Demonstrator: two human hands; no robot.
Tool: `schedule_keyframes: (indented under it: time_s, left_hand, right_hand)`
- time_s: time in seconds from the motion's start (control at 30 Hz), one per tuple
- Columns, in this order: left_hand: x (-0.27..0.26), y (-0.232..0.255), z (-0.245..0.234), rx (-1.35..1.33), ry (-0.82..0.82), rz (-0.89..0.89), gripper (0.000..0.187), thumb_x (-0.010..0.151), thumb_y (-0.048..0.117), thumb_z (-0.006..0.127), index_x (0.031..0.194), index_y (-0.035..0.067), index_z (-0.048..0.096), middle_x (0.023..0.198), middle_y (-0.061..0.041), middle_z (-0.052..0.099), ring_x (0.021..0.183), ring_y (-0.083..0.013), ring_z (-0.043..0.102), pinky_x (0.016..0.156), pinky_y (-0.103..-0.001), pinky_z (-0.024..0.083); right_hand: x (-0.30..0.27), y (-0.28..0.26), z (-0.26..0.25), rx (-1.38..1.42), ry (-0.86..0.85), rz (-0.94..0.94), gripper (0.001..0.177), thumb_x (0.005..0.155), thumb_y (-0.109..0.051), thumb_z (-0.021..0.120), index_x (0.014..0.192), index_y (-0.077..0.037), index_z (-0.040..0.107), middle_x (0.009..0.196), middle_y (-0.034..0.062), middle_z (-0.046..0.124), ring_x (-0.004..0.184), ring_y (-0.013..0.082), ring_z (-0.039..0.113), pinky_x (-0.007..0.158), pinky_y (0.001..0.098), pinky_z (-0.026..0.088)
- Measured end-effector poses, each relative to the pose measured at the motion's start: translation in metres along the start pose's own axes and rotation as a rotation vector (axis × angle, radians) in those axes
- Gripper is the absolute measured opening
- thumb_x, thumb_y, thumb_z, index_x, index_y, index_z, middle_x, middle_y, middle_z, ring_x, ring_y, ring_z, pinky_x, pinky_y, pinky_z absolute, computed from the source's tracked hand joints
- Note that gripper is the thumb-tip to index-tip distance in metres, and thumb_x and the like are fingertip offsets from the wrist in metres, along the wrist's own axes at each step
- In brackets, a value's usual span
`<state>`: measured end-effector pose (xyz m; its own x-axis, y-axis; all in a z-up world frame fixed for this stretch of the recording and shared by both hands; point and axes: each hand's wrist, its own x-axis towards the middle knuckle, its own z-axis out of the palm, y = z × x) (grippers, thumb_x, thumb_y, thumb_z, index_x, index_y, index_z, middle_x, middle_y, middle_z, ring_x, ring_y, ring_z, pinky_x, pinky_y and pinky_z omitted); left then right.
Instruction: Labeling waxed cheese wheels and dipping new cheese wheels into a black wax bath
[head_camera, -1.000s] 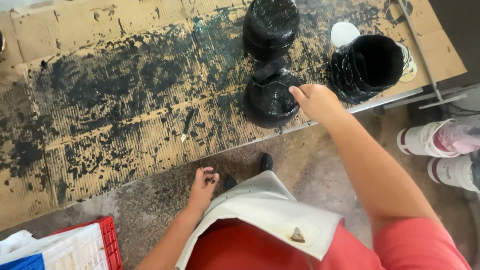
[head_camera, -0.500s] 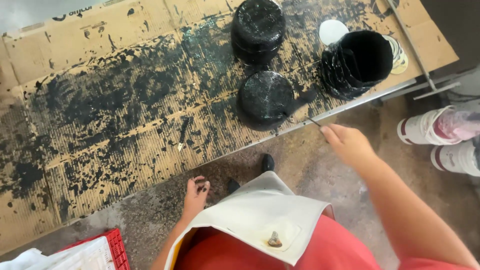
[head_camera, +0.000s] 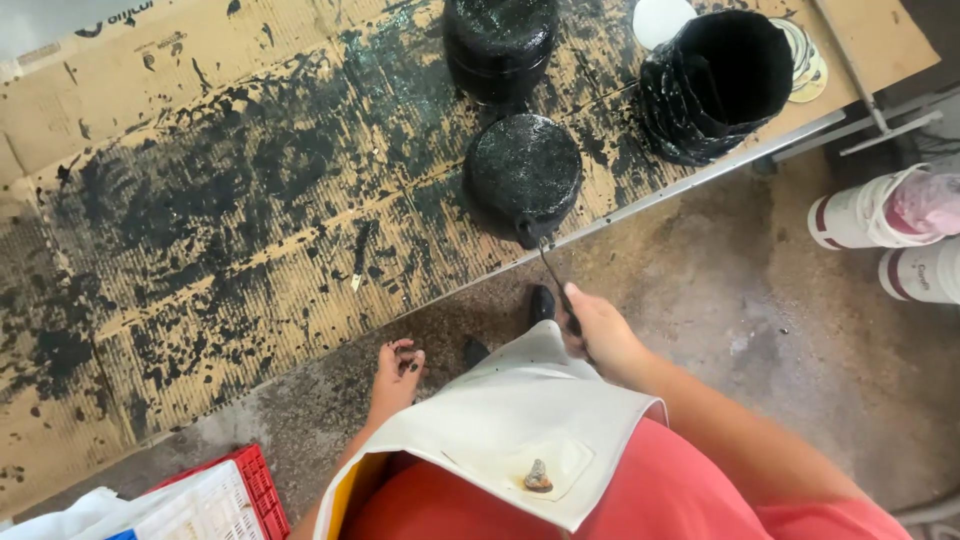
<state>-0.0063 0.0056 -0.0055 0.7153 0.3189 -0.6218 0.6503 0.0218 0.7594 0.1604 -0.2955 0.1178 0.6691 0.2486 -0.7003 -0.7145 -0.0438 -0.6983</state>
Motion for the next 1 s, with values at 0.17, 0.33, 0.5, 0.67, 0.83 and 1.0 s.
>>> schedule_keyframes:
  time_s: [0.17, 0.33, 0.5, 0.67, 0.83, 1.0]
  left_hand:
    - [0.013, -0.021, 0.002, -0.039, -0.005, 0.035, 0.039, 0.103, 0.030, 0.065, 0.133, 0.011, 0.050, 0.112, -0.017, 0.071, 0.098, -0.0279, 0.072, 0.087, -0.042, 0.059]
    - [0.009, -0.031, -0.005, 0.010, 0.008, -0.001, 0.039, 0.103, 0.036, 0.062, 0.135, 0.017, 0.050, 0.119, -0.013, 0.073, 0.103, -0.0269, 0.074, 0.086, -0.043, 0.060]
    - [-0.002, -0.020, -0.008, -0.024, 0.035, 0.013, 0.041, 0.102, 0.034, 0.066, 0.134, 0.014, 0.051, 0.116, -0.015, 0.072, 0.104, -0.0287, 0.070, 0.092, -0.046, 0.057]
    - [-0.009, 0.004, -0.005, 0.022, 0.023, 0.016, 0.041, 0.102, 0.035, 0.066, 0.134, 0.014, 0.051, 0.115, -0.013, 0.073, 0.106, -0.0281, 0.070, 0.094, -0.047, 0.055]
    - [0.007, -0.021, -0.016, 0.031, 0.026, -0.054, 0.037, 0.105, 0.035, 0.060, 0.135, 0.015, 0.050, 0.121, -0.013, 0.072, 0.111, -0.0296, 0.070, 0.099, -0.048, 0.054]
    - [-0.006, 0.004, -0.011, 0.081, 0.020, -0.028, 0.040, 0.104, 0.032, 0.062, 0.136, 0.014, 0.049, 0.121, -0.016, 0.070, 0.110, -0.0307, 0.069, 0.100, -0.050, 0.053]
  right_hand:
    - [0.009, -0.024, 0.028, 0.159, -0.110, -0.024, 0.057, 0.109, -0.046, 0.046, 0.073, -0.002, 0.053, 0.043, 0.0010, 0.027, 0.027, 0.0123, 0.025, 0.027, 0.0242, 0.024]
    - [-0.002, -0.030, 0.004, 0.109, 0.030, -0.015, 0.053, 0.107, -0.043, 0.053, 0.071, -0.003, 0.052, 0.044, 0.0041, 0.029, 0.026, 0.0156, 0.025, 0.026, 0.0286, 0.022]
    - [-0.008, -0.041, 0.031, 0.117, 0.030, -0.045, 0.050, 0.106, -0.040, 0.055, 0.072, -0.003, 0.054, 0.045, 0.0024, 0.030, 0.029, 0.0124, 0.026, 0.026, 0.0260, 0.021]
    - [0.043, 0.007, -0.005, 0.090, -0.059, -0.103, 0.050, 0.108, -0.036, 0.053, 0.069, -0.004, 0.053, 0.041, 0.0027, 0.028, 0.024, 0.0126, 0.027, 0.025, 0.0232, 0.024]
    - [0.076, 0.047, -0.097, -0.099, 0.120, -0.070, 0.036, 0.104, -0.039, 0.061, 0.088, -0.007, 0.067, 0.069, 0.0079, 0.062, 0.049, 0.0127, 0.055, 0.037, 0.0198, 0.039]
    - [0.082, 0.025, -0.137, -0.041, 0.145, -0.122, 0.035, 0.103, -0.040, 0.065, 0.090, -0.008, 0.064, 0.068, 0.0096, 0.059, 0.042, 0.0127, 0.047, 0.030, 0.0238, 0.033]
